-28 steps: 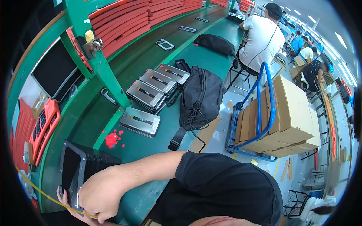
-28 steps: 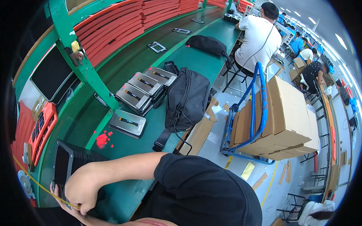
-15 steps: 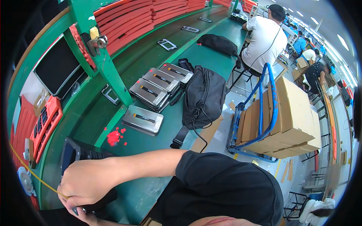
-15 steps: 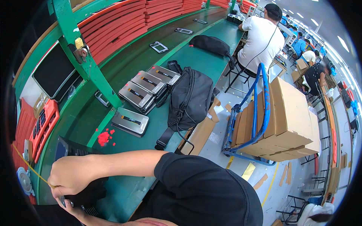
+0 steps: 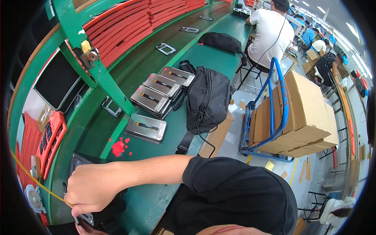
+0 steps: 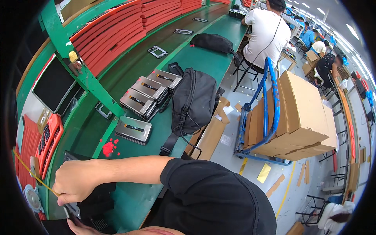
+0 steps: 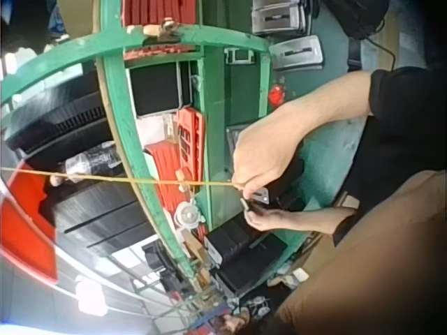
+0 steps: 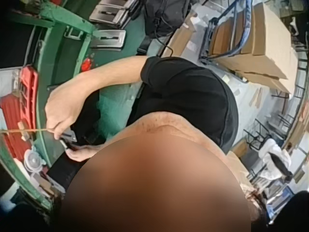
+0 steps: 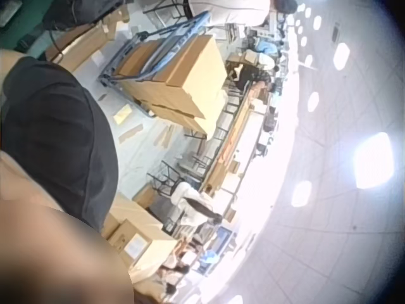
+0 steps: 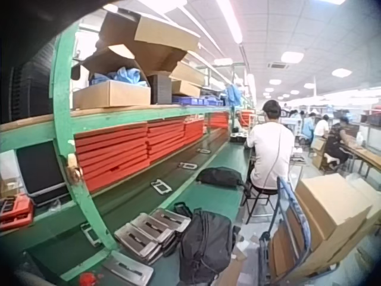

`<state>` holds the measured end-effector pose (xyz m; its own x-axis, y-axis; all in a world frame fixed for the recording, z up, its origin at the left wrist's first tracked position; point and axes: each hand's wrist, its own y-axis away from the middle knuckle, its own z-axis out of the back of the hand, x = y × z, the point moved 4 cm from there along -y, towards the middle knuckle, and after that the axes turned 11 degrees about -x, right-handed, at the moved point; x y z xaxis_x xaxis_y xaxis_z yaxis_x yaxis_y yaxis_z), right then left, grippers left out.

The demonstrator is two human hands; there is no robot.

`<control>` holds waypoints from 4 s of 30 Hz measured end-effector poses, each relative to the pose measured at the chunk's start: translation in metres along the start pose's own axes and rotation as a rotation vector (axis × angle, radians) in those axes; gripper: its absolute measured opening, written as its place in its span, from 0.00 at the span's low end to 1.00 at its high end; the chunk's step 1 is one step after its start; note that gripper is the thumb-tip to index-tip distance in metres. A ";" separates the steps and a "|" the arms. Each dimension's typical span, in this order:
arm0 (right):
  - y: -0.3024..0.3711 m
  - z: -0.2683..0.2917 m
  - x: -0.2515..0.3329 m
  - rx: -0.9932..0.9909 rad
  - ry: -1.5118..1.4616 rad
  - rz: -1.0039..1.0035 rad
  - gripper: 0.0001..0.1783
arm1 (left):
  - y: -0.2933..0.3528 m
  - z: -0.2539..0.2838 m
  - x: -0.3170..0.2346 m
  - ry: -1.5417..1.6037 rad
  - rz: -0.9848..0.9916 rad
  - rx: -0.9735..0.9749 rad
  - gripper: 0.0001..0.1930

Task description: Assembling electronic devices by fitting components into housings and scanning barcodes for tracking.

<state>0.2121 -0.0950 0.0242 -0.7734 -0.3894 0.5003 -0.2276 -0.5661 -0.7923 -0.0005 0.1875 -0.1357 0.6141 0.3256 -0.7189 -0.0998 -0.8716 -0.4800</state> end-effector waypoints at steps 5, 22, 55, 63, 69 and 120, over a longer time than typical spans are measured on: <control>-0.002 0.002 -0.004 -0.006 -0.066 -0.020 0.21 | 0.048 -0.014 -0.069 -1.186 -0.670 0.051 0.26; -0.003 0.008 -0.006 -0.007 -0.042 -0.047 0.20 | 0.070 0.031 -0.083 -1.293 -0.648 0.358 0.35; 0.088 0.003 -0.291 -0.087 0.869 -0.734 0.26 | 0.048 -0.123 -0.031 -0.551 -0.202 0.438 0.52; 0.071 -0.043 -0.303 -0.046 0.803 -0.505 0.22 | 0.050 -0.126 -0.033 -0.538 -0.190 0.399 0.53; 0.068 -0.053 -0.293 0.018 0.873 -0.380 0.21 | 0.052 -0.121 -0.031 -0.527 -0.192 0.376 0.54; -0.009 0.016 -0.032 0.085 0.338 -0.133 0.17 | 0.020 -0.122 -0.055 -0.610 -0.278 0.721 0.33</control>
<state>0.2484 -0.0894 0.0209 -0.8953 -0.0546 0.4421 -0.3002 -0.6594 -0.6893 0.0590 0.1071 -0.0448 0.1984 0.7951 -0.5731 -0.5912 -0.3693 -0.7170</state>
